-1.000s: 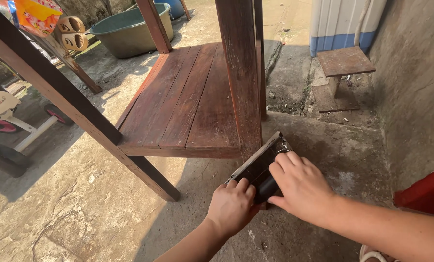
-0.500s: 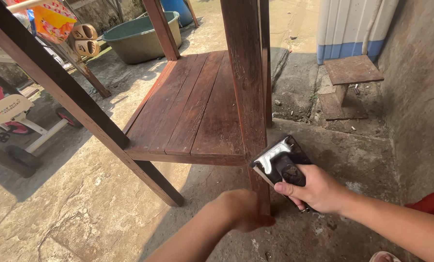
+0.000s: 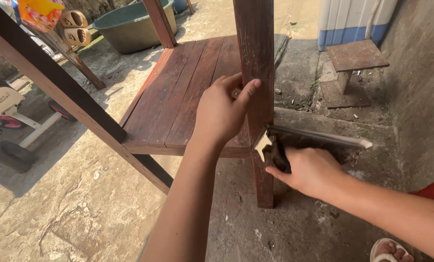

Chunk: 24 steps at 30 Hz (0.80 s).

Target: Sanding the legs and frame of a wooden stand using a hand-held sander with sandpaper.

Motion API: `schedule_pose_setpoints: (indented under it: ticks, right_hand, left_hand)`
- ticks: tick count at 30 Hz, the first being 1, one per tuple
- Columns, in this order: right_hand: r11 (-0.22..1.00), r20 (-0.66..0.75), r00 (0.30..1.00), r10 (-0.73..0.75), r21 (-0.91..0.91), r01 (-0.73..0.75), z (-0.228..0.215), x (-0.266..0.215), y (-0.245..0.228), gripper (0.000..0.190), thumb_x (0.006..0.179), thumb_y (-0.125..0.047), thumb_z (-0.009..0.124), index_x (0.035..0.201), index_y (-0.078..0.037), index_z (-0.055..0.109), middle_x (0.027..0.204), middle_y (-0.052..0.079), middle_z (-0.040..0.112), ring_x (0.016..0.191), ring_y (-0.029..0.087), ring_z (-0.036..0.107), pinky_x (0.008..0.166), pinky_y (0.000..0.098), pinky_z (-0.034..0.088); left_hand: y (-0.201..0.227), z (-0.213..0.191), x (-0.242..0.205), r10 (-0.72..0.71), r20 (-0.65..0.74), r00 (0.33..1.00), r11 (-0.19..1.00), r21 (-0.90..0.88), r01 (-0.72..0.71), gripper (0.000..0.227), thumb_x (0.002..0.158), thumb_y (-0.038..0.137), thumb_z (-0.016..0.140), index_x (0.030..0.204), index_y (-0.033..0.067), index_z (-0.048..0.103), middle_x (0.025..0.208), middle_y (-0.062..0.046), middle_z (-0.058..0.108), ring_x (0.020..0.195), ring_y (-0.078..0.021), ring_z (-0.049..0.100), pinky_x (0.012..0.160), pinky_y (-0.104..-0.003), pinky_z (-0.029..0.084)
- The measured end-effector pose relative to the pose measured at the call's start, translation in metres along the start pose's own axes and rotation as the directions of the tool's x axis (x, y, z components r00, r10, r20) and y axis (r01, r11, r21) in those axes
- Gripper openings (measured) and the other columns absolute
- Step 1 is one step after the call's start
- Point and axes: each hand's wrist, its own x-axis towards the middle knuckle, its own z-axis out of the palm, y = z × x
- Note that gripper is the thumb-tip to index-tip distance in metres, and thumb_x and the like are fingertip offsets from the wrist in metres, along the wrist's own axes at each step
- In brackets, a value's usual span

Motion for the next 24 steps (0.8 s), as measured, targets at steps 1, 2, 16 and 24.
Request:
schedule_pose_setpoints:
  ticks: [1, 2, 16, 24]
  right_hand:
    - [0.999, -0.193, 0.981, -0.005, 0.032, 0.011, -0.013, -0.007, -0.007, 0.06, 0.085, -0.065, 0.062, 0.088, -0.005, 0.066, 0.065, 0.016, 0.07, 0.063, 0.036, 0.072, 0.061, 0.0465, 0.059]
    - [0.998, -0.398, 0.917, 0.001, 0.063, 0.026, -0.032, -0.009, -0.014, 0.061, 0.081, -0.065, 0.063, 0.089, -0.004, 0.067, 0.062, 0.018, 0.068, 0.059, 0.037, 0.071, 0.057, 0.0467, 0.059]
    - [0.993, -0.183, 0.976, 0.117, 0.036, -0.112, -0.04, -0.019, -0.033, 0.036, 0.089, -0.038, 0.065, 0.099, -0.004, 0.065, 0.086, 0.02, 0.074, 0.082, 0.039, 0.074, 0.077, 0.0506, 0.06]
    - [0.994, -0.121, 0.988, 0.096, -0.042, -0.102, -0.008, 0.006, -0.037, 0.037, 0.084, -0.037, 0.072, 0.098, -0.004, 0.063, 0.083, 0.02, 0.074, 0.08, 0.038, 0.075, 0.076, 0.0496, 0.061]
  left_hand:
    - [-0.008, 0.003, -0.003, 0.099, -0.059, 0.993, 0.994, -0.046, -0.102, 0.051, 0.094, 0.052, 0.064, 0.122, 0.0106, 0.074, 0.109, -0.013, 0.074, 0.098, -0.0295, 0.072, 0.084, -0.04, 0.055]
    - [-0.011, 0.003, 0.001, 0.213, -0.129, 0.969, 0.972, -0.078, -0.224, 0.049, 0.096, 0.05, 0.067, 0.12, 0.0086, 0.076, 0.11, -0.013, 0.075, 0.096, -0.0279, 0.073, 0.082, -0.038, 0.056]
    - [-0.016, 0.005, 0.001, -0.001, 0.076, 0.997, 0.807, -0.589, 0.046, 0.061, 0.086, 0.046, 0.076, 0.123, -0.0024, 0.07, 0.091, -0.007, 0.076, 0.063, -0.0096, 0.064, 0.059, -0.028, 0.055]
    - [-0.027, -0.002, 0.009, 0.012, 0.06, 0.998, 0.833, -0.553, 0.023, 0.063, 0.083, 0.048, 0.077, 0.123, 0.0008, 0.07, 0.089, -0.007, 0.079, 0.067, -0.0095, 0.067, 0.062, -0.027, 0.055]
